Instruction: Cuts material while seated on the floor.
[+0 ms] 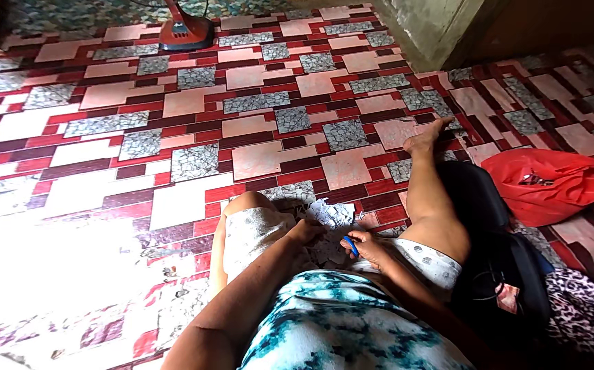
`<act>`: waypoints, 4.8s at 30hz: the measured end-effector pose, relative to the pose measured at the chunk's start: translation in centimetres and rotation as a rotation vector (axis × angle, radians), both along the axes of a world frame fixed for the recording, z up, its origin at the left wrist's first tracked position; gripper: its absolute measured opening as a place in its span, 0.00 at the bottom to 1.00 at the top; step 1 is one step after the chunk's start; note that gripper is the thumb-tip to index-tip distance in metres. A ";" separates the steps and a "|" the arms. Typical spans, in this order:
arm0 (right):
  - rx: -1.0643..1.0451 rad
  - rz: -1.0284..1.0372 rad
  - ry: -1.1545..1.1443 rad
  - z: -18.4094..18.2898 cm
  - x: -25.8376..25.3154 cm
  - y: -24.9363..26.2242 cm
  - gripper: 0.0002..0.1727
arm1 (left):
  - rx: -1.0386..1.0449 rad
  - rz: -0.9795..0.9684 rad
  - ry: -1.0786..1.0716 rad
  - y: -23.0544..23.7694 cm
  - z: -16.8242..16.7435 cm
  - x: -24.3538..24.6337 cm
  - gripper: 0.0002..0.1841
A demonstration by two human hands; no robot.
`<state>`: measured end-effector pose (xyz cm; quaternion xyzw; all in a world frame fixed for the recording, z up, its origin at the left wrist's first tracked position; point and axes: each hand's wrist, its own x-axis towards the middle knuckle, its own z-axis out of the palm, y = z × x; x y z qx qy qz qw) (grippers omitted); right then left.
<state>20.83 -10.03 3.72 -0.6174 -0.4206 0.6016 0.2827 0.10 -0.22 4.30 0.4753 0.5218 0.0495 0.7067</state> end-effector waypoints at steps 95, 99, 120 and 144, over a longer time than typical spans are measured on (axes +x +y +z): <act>0.034 0.040 0.013 0.2 -0.2 -0.1 0.13 | 0.030 -0.046 -0.042 0.2 -0.5 -0.1 0.10; -0.026 0.078 0.030 0.1 0.0 0.0 0.14 | 0.024 -0.032 -0.053 0.1 -0.5 -0.1 0.10; 0.057 0.004 0.039 -0.3 0.0 -0.1 0.14 | 0.003 -0.002 -0.042 0.2 -0.4 0.0 0.09; 0.006 -0.012 -0.001 0.2 0.0 0.0 0.14 | -0.058 0.164 -0.089 0.1 -0.3 0.0 0.06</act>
